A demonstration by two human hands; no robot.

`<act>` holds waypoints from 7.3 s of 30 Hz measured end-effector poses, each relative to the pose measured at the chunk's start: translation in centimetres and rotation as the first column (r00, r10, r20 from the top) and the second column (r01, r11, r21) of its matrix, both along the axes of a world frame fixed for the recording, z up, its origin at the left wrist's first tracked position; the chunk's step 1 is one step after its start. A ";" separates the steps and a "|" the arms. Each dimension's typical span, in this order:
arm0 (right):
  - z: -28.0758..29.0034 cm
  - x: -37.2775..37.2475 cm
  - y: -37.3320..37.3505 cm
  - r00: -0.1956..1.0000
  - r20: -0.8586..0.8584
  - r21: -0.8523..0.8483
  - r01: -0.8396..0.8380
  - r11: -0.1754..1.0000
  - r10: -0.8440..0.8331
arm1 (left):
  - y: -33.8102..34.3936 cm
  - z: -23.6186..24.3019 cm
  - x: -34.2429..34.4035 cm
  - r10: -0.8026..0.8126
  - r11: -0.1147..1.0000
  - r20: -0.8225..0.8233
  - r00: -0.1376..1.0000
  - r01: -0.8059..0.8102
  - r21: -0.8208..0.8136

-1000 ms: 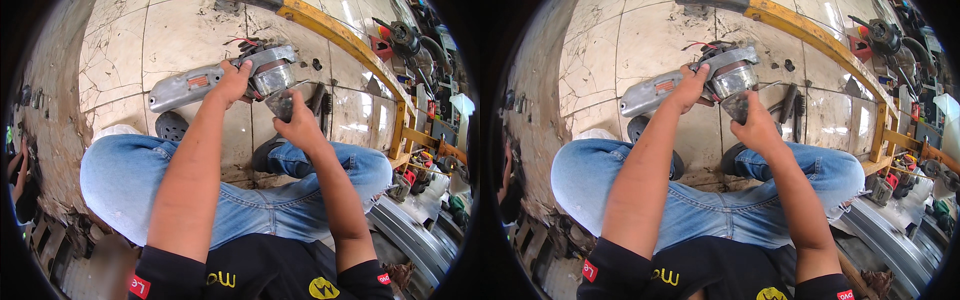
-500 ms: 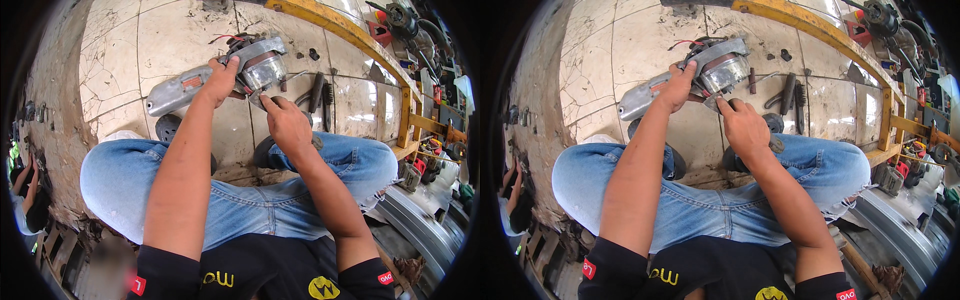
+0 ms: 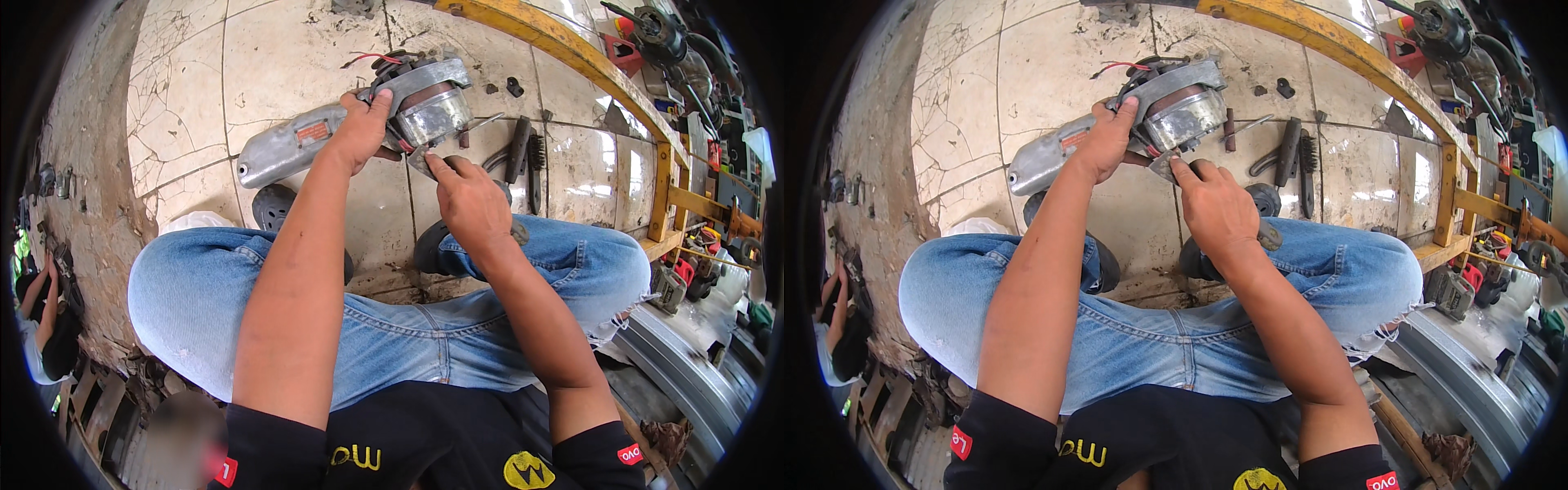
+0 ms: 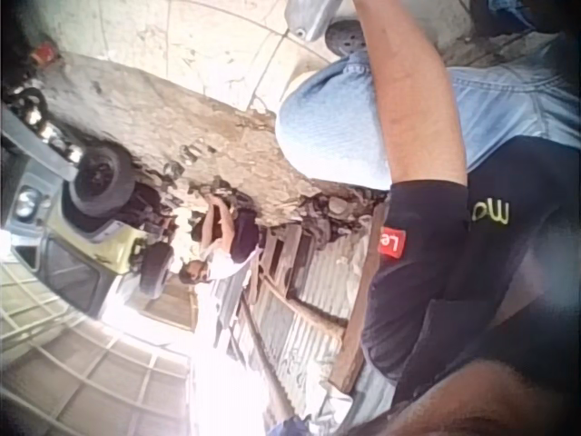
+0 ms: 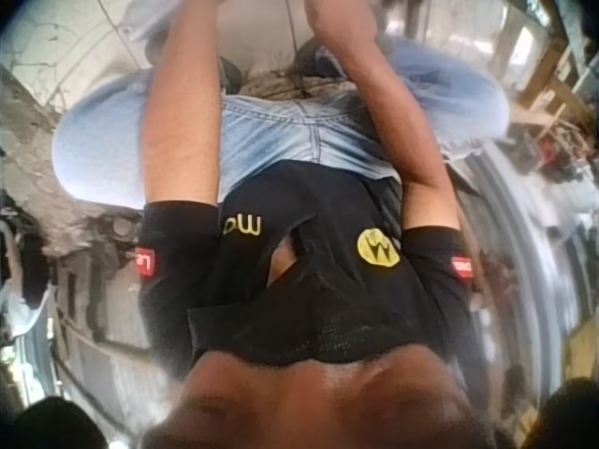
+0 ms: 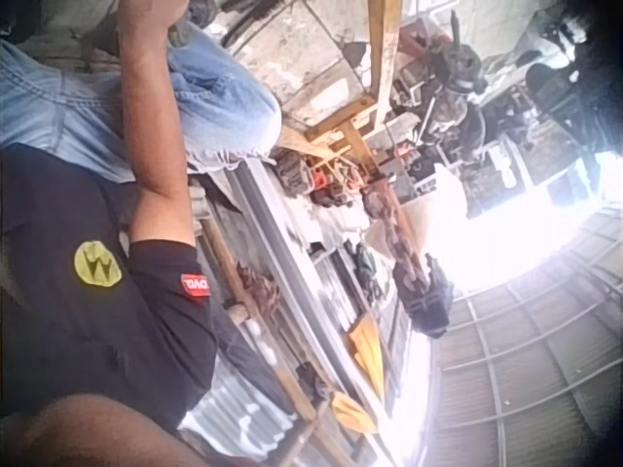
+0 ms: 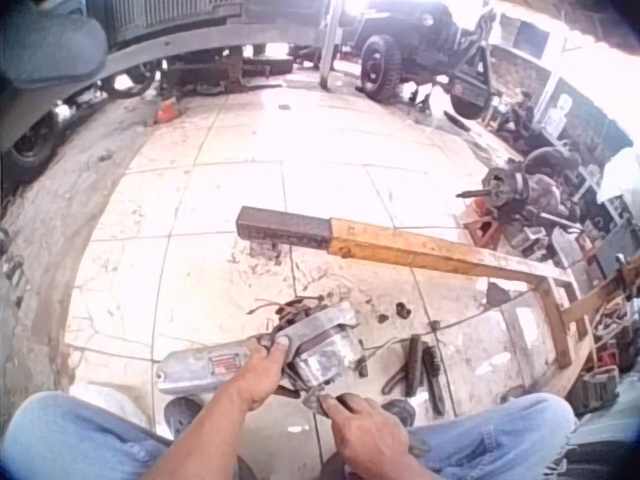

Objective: The person sits on the floor and uses a metal file to scrape and clean the surface of a small electric motor held in their left hand. They repeatedly rotate the motor and file different areas of its cylindrical housing.

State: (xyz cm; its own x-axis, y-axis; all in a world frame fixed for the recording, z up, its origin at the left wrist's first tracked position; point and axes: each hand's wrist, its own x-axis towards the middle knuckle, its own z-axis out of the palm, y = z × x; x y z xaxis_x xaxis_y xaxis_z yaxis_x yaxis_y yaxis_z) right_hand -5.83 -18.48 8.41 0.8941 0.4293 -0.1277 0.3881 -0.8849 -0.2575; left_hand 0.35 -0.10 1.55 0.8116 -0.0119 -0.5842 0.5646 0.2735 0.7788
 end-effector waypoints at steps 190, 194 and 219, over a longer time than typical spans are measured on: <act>2.0 3.1 1.7 0.977 -0.212 -0.126 -0.052 0.991 0.024 | -0.1 -0.2 0.0 -0.031 0.999 -0.046 0.998 0.030 -0.029; 1.8 3.7 2.5 0.985 -0.169 -0.132 -0.051 0.990 0.029 | -0.2 -0.2 0.1 -0.017 0.999 -0.043 0.999 0.015 -0.036; 2.9 3.3 2.0 0.966 -0.260 -0.178 -0.059 0.982 0.010 | 0.0 0.3 0.1 -0.023 1.000 -0.048 0.999 0.022 -0.018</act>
State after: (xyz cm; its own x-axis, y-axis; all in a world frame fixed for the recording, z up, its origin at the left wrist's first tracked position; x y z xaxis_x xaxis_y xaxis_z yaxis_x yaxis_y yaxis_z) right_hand -2.53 -16.48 11.27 0.8059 0.4071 -0.4300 0.3615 -0.9134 -0.1872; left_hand 0.43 -0.06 1.81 0.7819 -0.0403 -0.6221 0.6074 0.2739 0.7457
